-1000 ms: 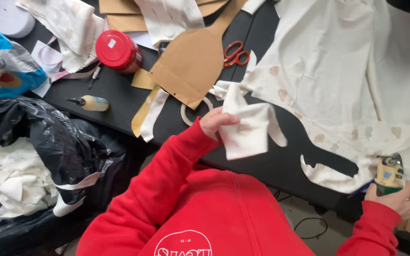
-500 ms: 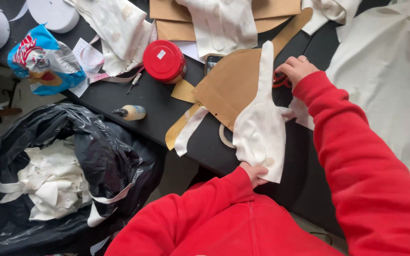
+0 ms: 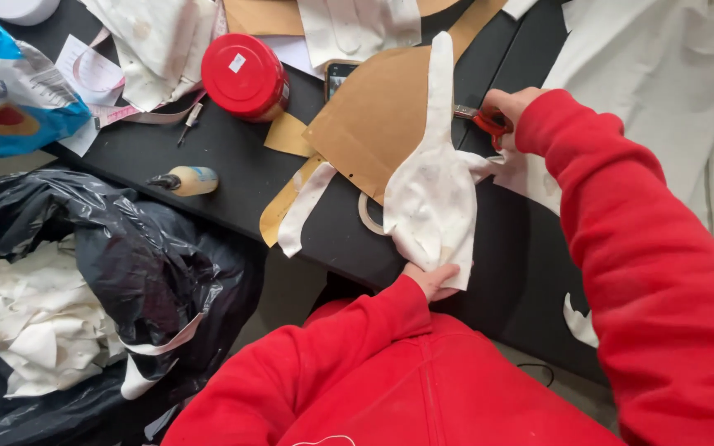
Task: The person cuts a piece of white fabric with red-handled scissors, then uses a cardboard template and a blue pen to trace a shape onto a larger piece of fabric. Finally, they use a green handheld rotary cutter to cut along the traced line.
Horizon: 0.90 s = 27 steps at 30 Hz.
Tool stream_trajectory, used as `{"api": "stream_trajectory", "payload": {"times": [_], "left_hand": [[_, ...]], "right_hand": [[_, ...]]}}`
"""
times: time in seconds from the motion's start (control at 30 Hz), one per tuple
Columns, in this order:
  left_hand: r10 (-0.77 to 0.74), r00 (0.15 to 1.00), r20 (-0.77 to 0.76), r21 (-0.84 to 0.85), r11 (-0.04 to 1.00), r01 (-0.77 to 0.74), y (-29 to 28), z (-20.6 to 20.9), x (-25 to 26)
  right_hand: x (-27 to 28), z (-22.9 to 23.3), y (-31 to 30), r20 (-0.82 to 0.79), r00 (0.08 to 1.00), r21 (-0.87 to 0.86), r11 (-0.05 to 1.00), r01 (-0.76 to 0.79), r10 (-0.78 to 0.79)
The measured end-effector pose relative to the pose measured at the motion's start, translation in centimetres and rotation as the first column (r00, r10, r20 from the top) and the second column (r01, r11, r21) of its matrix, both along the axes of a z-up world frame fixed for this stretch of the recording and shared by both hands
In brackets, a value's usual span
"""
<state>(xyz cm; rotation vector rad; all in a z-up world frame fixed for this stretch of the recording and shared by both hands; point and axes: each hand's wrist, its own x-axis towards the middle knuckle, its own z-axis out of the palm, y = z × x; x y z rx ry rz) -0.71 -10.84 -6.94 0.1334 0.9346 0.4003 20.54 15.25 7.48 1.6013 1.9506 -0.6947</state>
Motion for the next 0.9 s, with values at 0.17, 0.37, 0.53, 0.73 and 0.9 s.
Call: {"api": "stream_trajectory", "payload": {"times": [0.17,0.37,0.53,0.73,0.9], "left_hand": [[-0.071,0.997,0.019,0.042,0.997,0.07,1.1,3.7,-0.9],[-0.001,0.997,0.079,-0.017,1.0,0.003,0.9,4.2,-0.6],[0.018,0.993,0.121,-0.049,0.999,-0.012,1.0,4.2,0.0],[0.013,0.991,0.132,-0.017,1.0,-0.011,0.3,4.2,1.2],[-0.022,0.992,0.124,0.0,1.0,0.023,1.0,5.3,1.6]], "right_hand": [[3.7,0.8,-3.4,-0.037,0.966,-0.038,0.966,0.256,-0.257],[7.1,1.6,-11.6,-0.621,0.674,0.182,0.764,0.62,-0.399],[2.9,2.7,-26.1,-0.885,-0.131,-0.368,0.498,0.786,-0.447],[-0.4,-1.2,-43.2,-0.457,-0.674,-0.846,0.518,0.128,-0.58],[0.3,-3.7,-47.2,-0.176,-0.665,-0.798,0.501,-0.335,-0.726]]}}
